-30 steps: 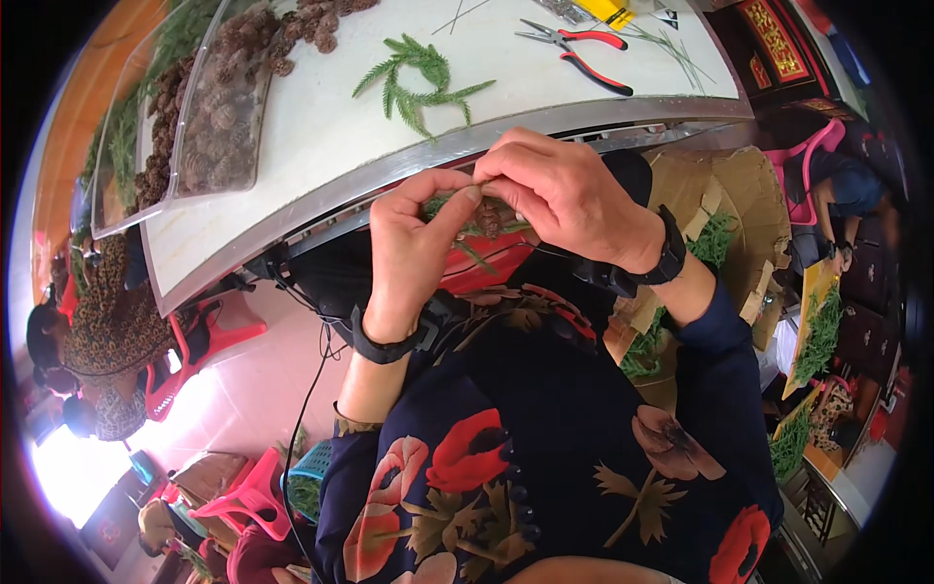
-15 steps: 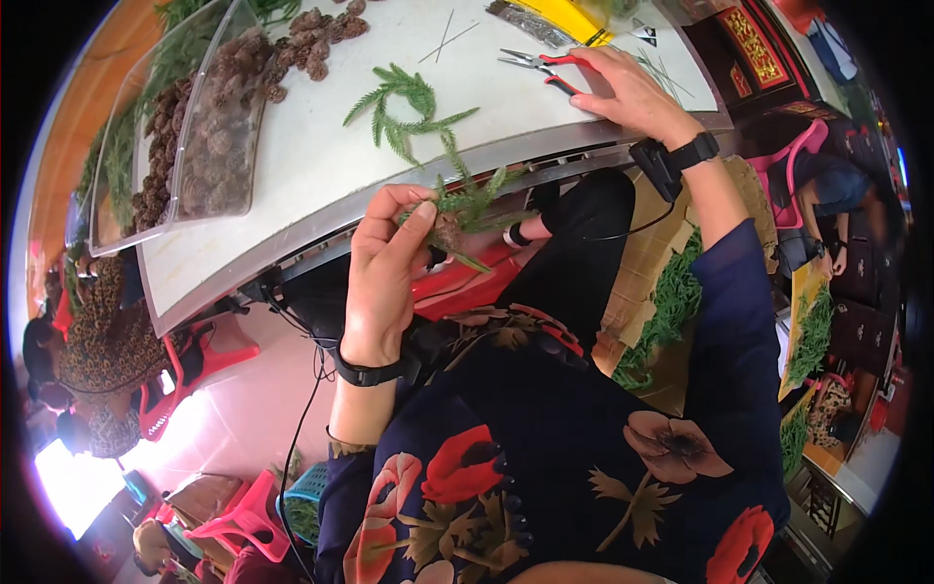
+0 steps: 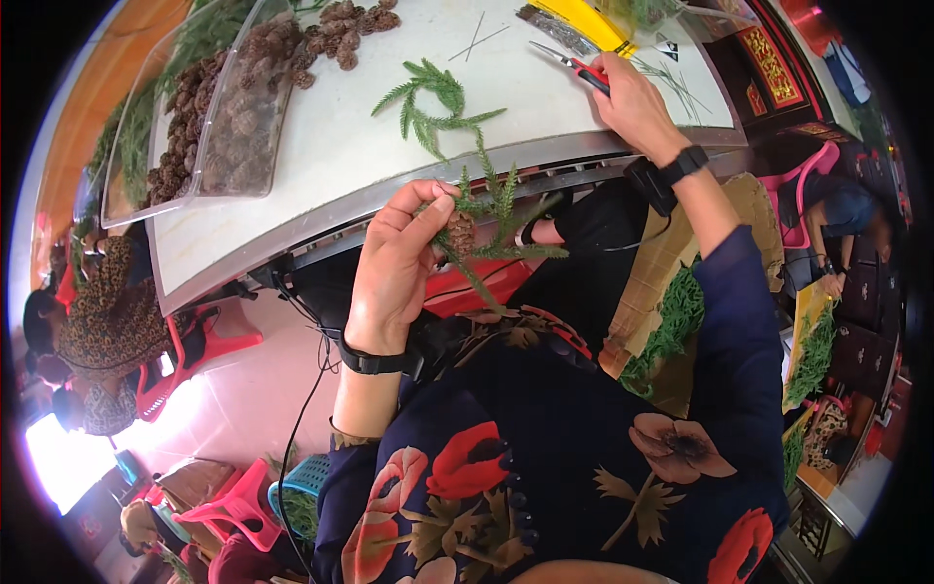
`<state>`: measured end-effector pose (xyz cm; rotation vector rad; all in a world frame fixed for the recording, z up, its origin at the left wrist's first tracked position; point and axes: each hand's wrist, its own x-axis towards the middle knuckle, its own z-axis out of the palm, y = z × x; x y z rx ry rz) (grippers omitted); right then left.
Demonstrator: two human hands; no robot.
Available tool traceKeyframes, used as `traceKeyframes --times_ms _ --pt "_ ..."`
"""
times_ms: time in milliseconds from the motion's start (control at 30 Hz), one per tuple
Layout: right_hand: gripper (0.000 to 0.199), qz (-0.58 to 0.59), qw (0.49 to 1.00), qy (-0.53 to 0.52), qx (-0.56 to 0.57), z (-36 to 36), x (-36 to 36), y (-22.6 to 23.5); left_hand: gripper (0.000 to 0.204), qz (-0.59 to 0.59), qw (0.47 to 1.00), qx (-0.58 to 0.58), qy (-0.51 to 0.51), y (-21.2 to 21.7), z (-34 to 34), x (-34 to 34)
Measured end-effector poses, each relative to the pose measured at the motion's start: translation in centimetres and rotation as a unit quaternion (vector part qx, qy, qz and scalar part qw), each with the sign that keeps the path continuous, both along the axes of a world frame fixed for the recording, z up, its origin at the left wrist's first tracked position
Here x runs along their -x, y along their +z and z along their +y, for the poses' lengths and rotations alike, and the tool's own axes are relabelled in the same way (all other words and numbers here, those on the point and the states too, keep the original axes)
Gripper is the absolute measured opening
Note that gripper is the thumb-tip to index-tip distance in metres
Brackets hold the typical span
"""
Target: Assembling a small decorative wreath by attaching green sprigs using wire and pliers.
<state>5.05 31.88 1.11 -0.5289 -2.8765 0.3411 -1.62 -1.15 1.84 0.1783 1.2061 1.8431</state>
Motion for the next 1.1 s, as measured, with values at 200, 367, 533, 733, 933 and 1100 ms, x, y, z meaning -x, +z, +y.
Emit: traceKeyframes --times_ms 200,367,533,733,933,1100 --pt "0.033 0.045 0.954 0.166 0.245 -6.4 -2.6 4.3 0.009 0.002 1.0 0.002 -0.014 0.7 0.5 -0.2" --pt "0.036 -0.073 0.924 0.26 0.272 -8.4 -2.7 6.7 0.01 0.024 0.998 -0.006 -0.062 0.7 0.1 0.3" --pt "0.037 -0.057 0.92 0.353 0.16 -7.9 -2.1 6.3 0.011 0.041 0.997 -0.019 -0.068 1.7 0.4 -0.5" --pt "0.036 -0.08 0.904 0.389 0.16 -8.0 -1.8 6.8 0.013 -0.003 0.989 -0.047 -0.14 1.5 -0.3 0.2" --pt "0.033 -0.109 0.866 0.424 0.24 -8.3 -1.4 7.0 0.016 -0.121 0.961 -0.117 -0.22 -0.1 -0.4 0.4" --pt "0.028 -0.154 0.866 0.411 0.241 -8.5 -1.4 7.4 0.017 -0.101 0.972 -0.077 -0.196 0.3 -0.2 0.1"
